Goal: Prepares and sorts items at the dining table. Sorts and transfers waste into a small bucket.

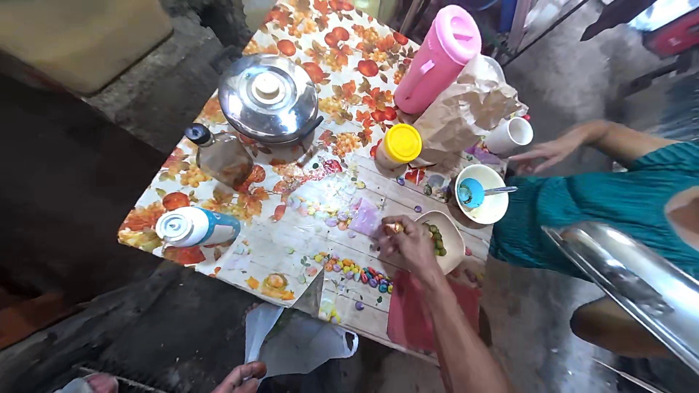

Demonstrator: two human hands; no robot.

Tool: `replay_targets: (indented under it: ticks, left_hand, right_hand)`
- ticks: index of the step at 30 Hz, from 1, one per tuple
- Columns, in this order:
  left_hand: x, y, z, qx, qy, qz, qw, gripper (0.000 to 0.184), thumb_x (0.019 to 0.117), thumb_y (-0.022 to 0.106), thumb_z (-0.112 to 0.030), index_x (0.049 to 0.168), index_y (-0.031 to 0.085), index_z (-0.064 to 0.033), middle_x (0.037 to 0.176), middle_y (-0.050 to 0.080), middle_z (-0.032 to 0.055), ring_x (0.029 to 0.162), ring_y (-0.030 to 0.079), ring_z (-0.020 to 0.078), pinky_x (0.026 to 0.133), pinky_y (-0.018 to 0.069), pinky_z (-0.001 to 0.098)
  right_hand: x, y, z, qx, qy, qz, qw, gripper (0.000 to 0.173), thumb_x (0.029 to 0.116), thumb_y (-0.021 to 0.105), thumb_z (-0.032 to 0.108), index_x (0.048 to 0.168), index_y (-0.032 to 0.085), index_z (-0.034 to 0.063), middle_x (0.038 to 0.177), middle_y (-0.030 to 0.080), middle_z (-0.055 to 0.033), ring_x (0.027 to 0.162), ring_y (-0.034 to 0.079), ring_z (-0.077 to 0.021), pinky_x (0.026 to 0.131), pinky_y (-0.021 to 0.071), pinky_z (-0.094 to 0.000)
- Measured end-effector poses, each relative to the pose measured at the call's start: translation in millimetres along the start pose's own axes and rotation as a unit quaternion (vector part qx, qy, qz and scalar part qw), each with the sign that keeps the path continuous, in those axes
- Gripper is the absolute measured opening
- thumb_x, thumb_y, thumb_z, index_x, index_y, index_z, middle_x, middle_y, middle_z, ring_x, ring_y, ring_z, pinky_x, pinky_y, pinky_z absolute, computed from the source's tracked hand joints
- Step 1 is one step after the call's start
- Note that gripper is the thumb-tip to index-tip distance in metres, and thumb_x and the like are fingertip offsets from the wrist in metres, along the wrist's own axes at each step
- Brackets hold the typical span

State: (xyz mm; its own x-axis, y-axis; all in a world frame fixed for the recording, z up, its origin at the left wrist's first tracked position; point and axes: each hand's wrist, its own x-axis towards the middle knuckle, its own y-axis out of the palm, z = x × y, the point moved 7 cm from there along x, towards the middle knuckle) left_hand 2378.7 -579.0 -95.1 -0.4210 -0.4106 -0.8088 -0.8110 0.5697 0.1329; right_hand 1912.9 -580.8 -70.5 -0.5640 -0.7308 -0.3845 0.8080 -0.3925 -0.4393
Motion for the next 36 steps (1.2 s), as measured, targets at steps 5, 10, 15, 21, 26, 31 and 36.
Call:
replay_targets:
  ticks: [5, 10, 15, 21, 26, 31, 36]
  left_hand:
    - [0, -1, -7, 0.002, -0.004, 0.011, 1.000, 0.031, 0.0992, 0.049, -0.015, 0.123, 0.062, -0.0005, 0.117, 0.069, 0.0068, 0.089, 0.067, 0.0111, 0.080, 0.0562, 0.0299]
    - [-18, 3, -24, -0.027, 0.015, 0.030, 0.999, 0.031, 0.0985, 0.047, -0.013, 0.122, 0.062, 0.0000, 0.117, 0.069, 0.0068, 0.091, 0.068, 0.0120, 0.083, 0.0565, 0.0314]
    - [-31, 2, -33, -0.031, 0.049, 0.052, 0.997, 0.031, 0.0999, 0.045, -0.012, 0.122, 0.063, -0.0003, 0.116, 0.070, 0.0076, 0.089, 0.068, 0.0124, 0.083, 0.0565, 0.0319]
    - [-20, 5, -27, -0.012, 0.054, 0.055, 0.997, 0.029, 0.1003, 0.045, -0.011, 0.120, 0.064, -0.0009, 0.116, 0.070, 0.0066, 0.090, 0.068, 0.0121, 0.083, 0.0568, 0.0312]
    - [-20, 15, -26, -0.002, 0.045, 0.060, 0.997, 0.029, 0.0991, 0.046, -0.011, 0.120, 0.064, -0.0014, 0.114, 0.071, 0.0058, 0.088, 0.068, 0.0111, 0.081, 0.0568, 0.0297]
    - [-21, 15, -23, -0.006, 0.043, 0.047, 0.998, 0.029, 0.0981, 0.047, -0.011, 0.119, 0.065, -0.0008, 0.116, 0.070, 0.0068, 0.090, 0.068, 0.0123, 0.083, 0.0566, 0.0315]
    - [-20, 14, -16, -0.005, 0.041, 0.056, 0.998, 0.028, 0.0983, 0.048, -0.011, 0.120, 0.063, -0.0006, 0.118, 0.069, 0.0062, 0.090, 0.068, 0.0109, 0.083, 0.0567, 0.0304]
  right_hand:
    - [-78, 74, -3, 0.227, 0.015, 0.044, 0.973, 0.019, 0.1015, 0.056, 0.005, 0.114, 0.066, -0.0061, 0.077, 0.071, -0.0058, 0.057, 0.063, -0.0109, 0.052, 0.0553, -0.0273]
    - [-167, 206, -13, 0.030, -0.023, 0.302, 0.953, 0.029, 0.0975, 0.061, 0.004, 0.125, 0.067, -0.0012, 0.116, 0.071, -0.0165, 0.096, 0.071, -0.0229, 0.087, 0.0588, -0.0419]
    - [-201, 278, -58, -0.168, 0.021, 0.342, 0.924, 0.078, 0.0947, 0.064, 0.014, 0.163, 0.028, 0.0081, 0.166, 0.031, -0.0188, 0.151, 0.037, -0.0331, 0.119, 0.0388, -0.0543]
    - [-200, 231, -52, -0.181, 0.018, 0.246, 0.952, 0.033, 0.0999, 0.051, 0.008, 0.128, 0.068, 0.0055, 0.125, 0.070, -0.0165, 0.116, 0.068, -0.0321, 0.100, 0.0536, -0.0526]
    - [-203, 247, -57, -0.235, 0.056, 0.280, 0.929, 0.051, 0.1002, 0.052, 0.009, 0.151, 0.051, 0.0122, 0.148, 0.056, -0.0143, 0.128, 0.062, -0.0327, 0.101, 0.0536, -0.0556]
    - [-200, 175, -14, -0.097, -0.135, -0.063, 0.984, 0.026, 0.0956, 0.059, 0.006, 0.116, 0.074, 0.0024, 0.115, 0.075, -0.0125, 0.107, 0.073, -0.0239, 0.093, 0.0611, -0.0428]
    - [-120, 107, -54, -0.283, -0.071, -0.213, 0.932, 0.074, 0.1013, 0.051, 0.041, 0.151, 0.039, -0.0121, 0.160, 0.036, -0.0308, 0.152, 0.031, -0.0450, 0.125, 0.0276, -0.0542]
